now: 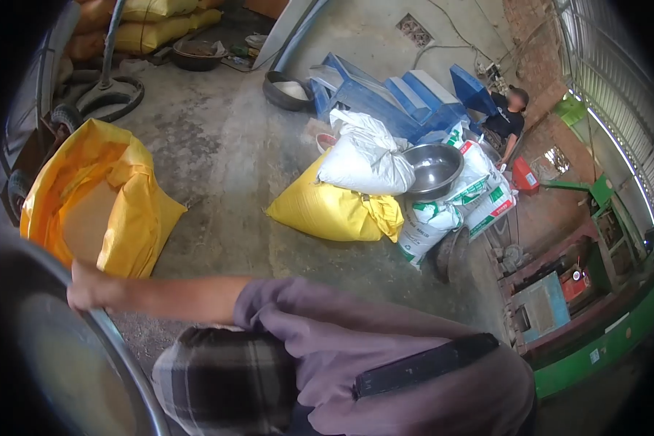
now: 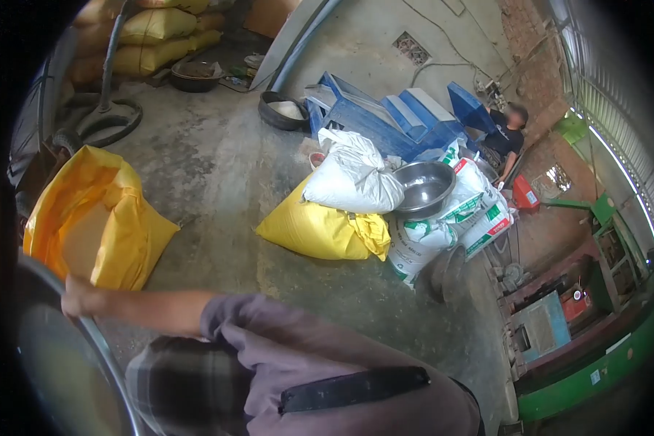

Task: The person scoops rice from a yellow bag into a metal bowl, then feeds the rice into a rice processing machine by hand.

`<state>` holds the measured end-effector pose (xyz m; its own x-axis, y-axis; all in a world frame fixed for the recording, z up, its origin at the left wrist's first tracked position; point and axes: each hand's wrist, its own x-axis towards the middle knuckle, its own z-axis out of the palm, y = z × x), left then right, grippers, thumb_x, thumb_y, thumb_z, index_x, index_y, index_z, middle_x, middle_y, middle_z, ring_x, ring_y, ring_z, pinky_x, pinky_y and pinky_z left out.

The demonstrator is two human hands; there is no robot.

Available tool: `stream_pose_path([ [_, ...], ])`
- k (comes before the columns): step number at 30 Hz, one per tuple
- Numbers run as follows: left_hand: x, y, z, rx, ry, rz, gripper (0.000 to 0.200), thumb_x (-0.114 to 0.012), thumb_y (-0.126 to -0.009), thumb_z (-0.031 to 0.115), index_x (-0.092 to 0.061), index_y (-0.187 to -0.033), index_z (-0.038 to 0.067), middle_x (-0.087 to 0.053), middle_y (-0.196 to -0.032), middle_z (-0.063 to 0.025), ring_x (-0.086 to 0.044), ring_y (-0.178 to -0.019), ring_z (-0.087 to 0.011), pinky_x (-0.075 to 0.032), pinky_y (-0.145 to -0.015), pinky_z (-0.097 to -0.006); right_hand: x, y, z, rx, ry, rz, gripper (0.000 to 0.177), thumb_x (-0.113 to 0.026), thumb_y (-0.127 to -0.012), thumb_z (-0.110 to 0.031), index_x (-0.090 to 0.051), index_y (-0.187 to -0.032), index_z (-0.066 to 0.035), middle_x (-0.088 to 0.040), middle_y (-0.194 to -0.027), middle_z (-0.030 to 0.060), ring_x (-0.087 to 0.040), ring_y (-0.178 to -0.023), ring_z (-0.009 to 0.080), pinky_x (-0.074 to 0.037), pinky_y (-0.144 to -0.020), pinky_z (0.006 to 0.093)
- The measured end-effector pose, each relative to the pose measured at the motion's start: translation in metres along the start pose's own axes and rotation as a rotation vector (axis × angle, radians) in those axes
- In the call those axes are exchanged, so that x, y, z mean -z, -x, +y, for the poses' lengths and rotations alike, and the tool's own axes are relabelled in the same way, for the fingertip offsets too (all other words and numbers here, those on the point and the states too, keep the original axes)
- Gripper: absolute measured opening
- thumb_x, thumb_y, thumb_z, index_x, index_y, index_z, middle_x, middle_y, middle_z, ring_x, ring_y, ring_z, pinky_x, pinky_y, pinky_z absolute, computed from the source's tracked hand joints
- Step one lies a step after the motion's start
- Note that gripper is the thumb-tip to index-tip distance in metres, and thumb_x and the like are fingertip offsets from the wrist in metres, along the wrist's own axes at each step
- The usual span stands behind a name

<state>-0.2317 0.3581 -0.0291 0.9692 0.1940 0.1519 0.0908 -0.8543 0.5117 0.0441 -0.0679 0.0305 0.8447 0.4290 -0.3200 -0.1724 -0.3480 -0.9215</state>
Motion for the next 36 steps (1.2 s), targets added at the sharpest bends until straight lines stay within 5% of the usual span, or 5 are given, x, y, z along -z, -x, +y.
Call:
stream_pose_path([
  [8, -0.014, -0.030, -0.016, 0.033, 0.255, 0.401, 0.044, -0.049, -0.090, 0.014, -0.043, -0.132, 0.001, -0.057, -0.122, -0.0206, -0.053, -0.109, -0.0376, -0.040, -0.100, -0.0451, 0.100, 0.021, -0.082, 0.220, -0.288, 0.299, 0.035, -0.064, -0.054, 0.001, -0.055, -0.085, 0.013, -0.058, -0.079, 0.0228, -0.060, -0.067, 0.0321, -0.048, -0.056, 0.0387],
  [10, -0.052, -0.048, -0.021, 0.445, 1.715, 0.086, 0.072, -0.062, -0.084, 0.027, -0.023, -0.144, 0.016, -0.023, -0.150, -0.0158, -0.020, -0.138, -0.0331, -0.018, -0.114, -0.0482, 0.132, 0.029, -0.089, 0.280, -0.305, 0.305, 0.032, -0.061, -0.056, 0.001, -0.056, -0.086, 0.012, -0.056, -0.078, 0.0214, -0.058, -0.066, 0.0321, -0.048, -0.061, 0.0416],
  [16, -0.115, -0.087, 0.106, 0.585, 1.149, -0.152, 0.057, -0.052, -0.088, 0.014, -0.036, -0.143, 0.019, -0.022, -0.152, -0.0109, -0.043, -0.124, -0.0257, -0.050, -0.072, -0.0238, 0.199, 0.053, -0.119, 0.562, -0.338, 0.637, 0.015, -0.067, -0.059, -0.007, -0.062, -0.071, 0.001, -0.056, -0.072, 0.0092, -0.056, -0.069, 0.0236, -0.045, -0.065, 0.0350],
  [21, -0.113, -0.121, 0.185, -0.034, -0.015, -0.133, 0.100, -0.068, -0.078, 0.041, -0.004, -0.149, 0.012, -0.002, -0.153, -0.0233, -0.007, -0.141, -0.0400, -0.013, -0.114, -0.0447, 0.254, 0.012, -0.132, 0.439, -0.134, 0.818, 0.024, -0.071, -0.055, -0.014, -0.061, -0.072, -0.001, -0.054, -0.075, 0.0064, -0.053, -0.068, 0.0184, -0.043, -0.064, 0.0322],
  [36, -0.187, -0.162, 0.146, 0.455, 0.409, 0.210, 0.088, -0.071, -0.069, 0.010, -0.029, -0.145, 0.028, -0.027, -0.140, -0.0352, -0.055, -0.111, -0.0414, -0.044, -0.099, -0.0411, 0.196, -0.008, -0.085, 0.558, 0.119, 0.934, 0.023, -0.063, -0.059, -0.002, -0.057, -0.073, 0.015, -0.059, -0.078, 0.0127, -0.055, -0.069, 0.0209, -0.044, -0.064, 0.0333],
])
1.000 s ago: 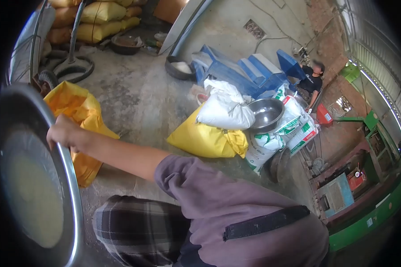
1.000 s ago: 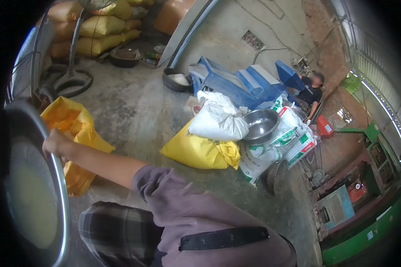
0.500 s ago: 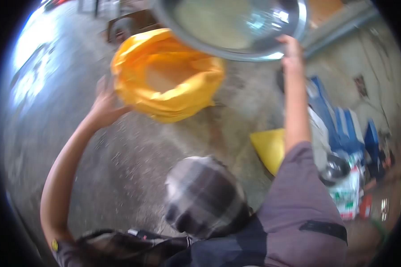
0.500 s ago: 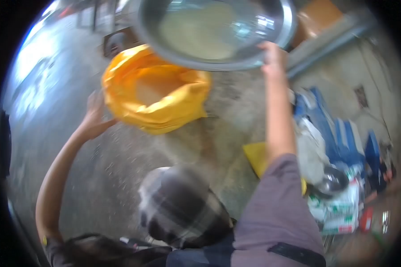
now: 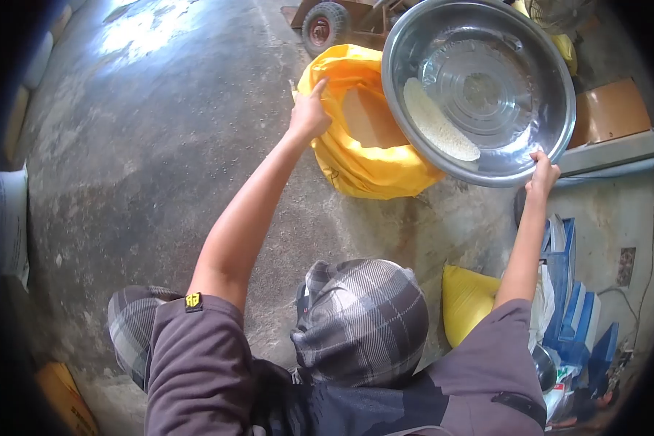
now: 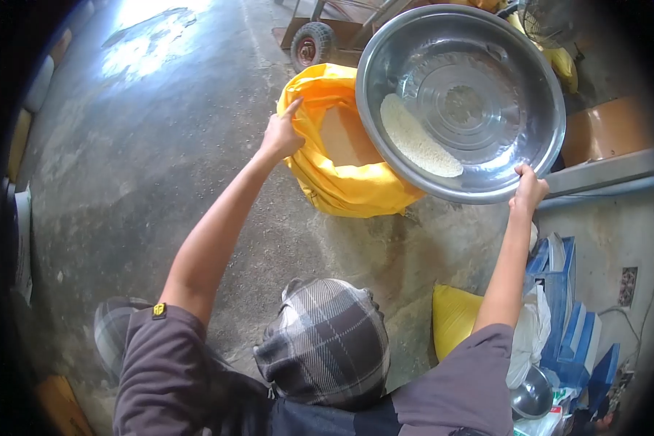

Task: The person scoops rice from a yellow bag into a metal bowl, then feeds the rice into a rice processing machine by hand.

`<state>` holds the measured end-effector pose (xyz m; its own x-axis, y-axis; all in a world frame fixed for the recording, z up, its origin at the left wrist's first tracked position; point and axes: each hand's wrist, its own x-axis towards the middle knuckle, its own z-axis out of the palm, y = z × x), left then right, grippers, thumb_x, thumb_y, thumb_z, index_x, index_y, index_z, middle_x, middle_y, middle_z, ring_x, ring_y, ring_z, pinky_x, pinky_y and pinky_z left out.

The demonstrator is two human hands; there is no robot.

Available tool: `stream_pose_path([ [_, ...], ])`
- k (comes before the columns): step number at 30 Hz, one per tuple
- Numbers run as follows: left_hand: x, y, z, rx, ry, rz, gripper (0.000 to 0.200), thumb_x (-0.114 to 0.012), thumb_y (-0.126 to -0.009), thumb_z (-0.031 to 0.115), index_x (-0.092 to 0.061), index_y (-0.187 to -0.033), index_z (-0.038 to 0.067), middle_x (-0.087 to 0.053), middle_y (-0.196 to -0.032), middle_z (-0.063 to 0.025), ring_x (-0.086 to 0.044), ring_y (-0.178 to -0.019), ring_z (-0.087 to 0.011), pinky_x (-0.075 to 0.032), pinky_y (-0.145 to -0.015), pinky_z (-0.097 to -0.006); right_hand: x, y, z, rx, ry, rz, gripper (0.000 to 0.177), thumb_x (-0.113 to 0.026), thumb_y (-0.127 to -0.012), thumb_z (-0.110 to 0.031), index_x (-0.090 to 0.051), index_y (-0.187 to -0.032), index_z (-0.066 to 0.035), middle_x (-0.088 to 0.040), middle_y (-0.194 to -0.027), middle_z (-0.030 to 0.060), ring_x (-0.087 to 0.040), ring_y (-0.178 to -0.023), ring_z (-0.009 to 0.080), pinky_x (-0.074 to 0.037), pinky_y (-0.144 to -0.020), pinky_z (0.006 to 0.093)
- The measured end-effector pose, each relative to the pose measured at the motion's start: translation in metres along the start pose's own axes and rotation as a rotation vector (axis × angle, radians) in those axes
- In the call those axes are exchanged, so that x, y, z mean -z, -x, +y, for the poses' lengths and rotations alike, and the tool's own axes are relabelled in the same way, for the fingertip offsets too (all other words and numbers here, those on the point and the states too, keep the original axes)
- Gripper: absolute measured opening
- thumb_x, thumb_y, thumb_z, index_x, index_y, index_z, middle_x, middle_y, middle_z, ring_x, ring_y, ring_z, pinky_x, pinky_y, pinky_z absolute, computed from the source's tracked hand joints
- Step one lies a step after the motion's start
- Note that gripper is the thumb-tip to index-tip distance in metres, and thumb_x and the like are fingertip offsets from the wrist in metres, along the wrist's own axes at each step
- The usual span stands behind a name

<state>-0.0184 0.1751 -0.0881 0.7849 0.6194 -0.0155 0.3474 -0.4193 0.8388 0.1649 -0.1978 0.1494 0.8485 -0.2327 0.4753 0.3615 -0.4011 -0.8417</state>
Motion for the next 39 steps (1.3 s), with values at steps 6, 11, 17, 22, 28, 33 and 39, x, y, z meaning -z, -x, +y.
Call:
stream_pose_path([
  [6, 0.040, 0.005, 0.043, -0.157, 0.278, -0.121, 0.086, -0.065, -0.059, 0.003, -0.041, -0.140, 0.019, -0.052, -0.126, -0.0232, -0.051, -0.119, -0.0314, -0.043, -0.097, -0.0340, -0.032, 0.036, -0.053, 0.145, 0.275, 0.080, 0.020, -0.063, -0.061, -0.005, -0.054, -0.067, 0.012, -0.053, -0.062, 0.0100, -0.048, -0.057, 0.0204, -0.041, -0.059, 0.0346],
  [11, 0.034, 0.001, 0.053, -0.199, 0.314, -0.100, 0.084, -0.068, -0.059, 0.005, -0.044, -0.138, 0.014, -0.053, -0.125, -0.0247, -0.051, -0.119, -0.0310, -0.041, -0.098, -0.0325, -0.053, 0.083, -0.089, 0.427, 0.400, 0.083, 0.022, -0.060, -0.069, -0.012, -0.061, -0.073, 0.009, -0.065, -0.070, 0.0219, -0.064, -0.068, 0.0346, -0.047, -0.068, 0.0397],
  [17, 0.035, -0.005, 0.048, -0.110, 0.282, -0.106, 0.086, -0.070, -0.057, 0.010, -0.043, -0.139, 0.015, -0.056, -0.119, -0.0241, -0.055, -0.112, -0.0293, -0.045, -0.093, -0.0319, -0.073, 0.117, -0.093, 0.800, 0.416, 0.115, 0.016, -0.059, -0.074, -0.009, -0.065, -0.080, 0.005, -0.066, -0.071, 0.0207, -0.066, -0.068, 0.0357, -0.049, -0.064, 0.0382],
  [22, 0.030, -0.017, 0.036, -0.104, 0.352, -0.132, 0.087, -0.070, -0.057, 0.011, -0.042, -0.139, 0.013, -0.056, -0.119, -0.0237, -0.056, -0.112, -0.0285, -0.045, -0.092, -0.0315, -0.073, 0.131, -0.091, 0.983, 0.389, 0.143, 0.019, -0.064, -0.075, -0.010, -0.067, -0.087, 0.005, -0.068, -0.078, 0.0186, -0.066, -0.071, 0.0343, -0.050, -0.065, 0.0383],
  [28, 0.030, -0.018, 0.021, -0.152, 0.375, -0.073, 0.088, -0.069, -0.058, 0.009, -0.041, -0.140, 0.014, -0.058, -0.117, -0.0220, -0.057, -0.110, -0.0281, -0.045, -0.092, -0.0315, -0.055, 0.136, -0.092, 0.996, 0.463, 0.194, 0.016, -0.064, -0.075, -0.007, -0.067, -0.085, 0.005, -0.068, -0.076, 0.0187, -0.066, -0.067, 0.0338, -0.050, -0.062, 0.0378],
  [33, 0.031, -0.015, 0.021, -0.188, 0.330, -0.170, 0.091, -0.066, -0.067, 0.012, -0.024, -0.147, 0.030, -0.030, -0.140, -0.0338, -0.047, -0.120, -0.0416, -0.046, -0.096, -0.0383, -0.049, 0.110, -0.080, 0.869, 0.522, 0.280, 0.022, -0.070, -0.072, -0.011, -0.066, -0.083, 0.008, -0.068, -0.074, 0.0187, -0.065, -0.063, 0.0267, -0.049, -0.061, 0.0366],
  [39, 0.069, 0.061, 0.055, -0.264, -0.234, 0.273, 0.098, -0.068, -0.072, 0.017, -0.008, -0.150, 0.027, 0.001, -0.145, -0.0384, -0.058, -0.094, -0.0411, -0.045, -0.088, -0.0453, 0.030, 0.058, -0.226, 0.999, 1.070, 0.042, 0.027, -0.071, -0.081, -0.018, -0.067, -0.097, 0.003, -0.069, -0.083, 0.0166, -0.066, -0.073, 0.0266, -0.051, -0.066, 0.0354],
])
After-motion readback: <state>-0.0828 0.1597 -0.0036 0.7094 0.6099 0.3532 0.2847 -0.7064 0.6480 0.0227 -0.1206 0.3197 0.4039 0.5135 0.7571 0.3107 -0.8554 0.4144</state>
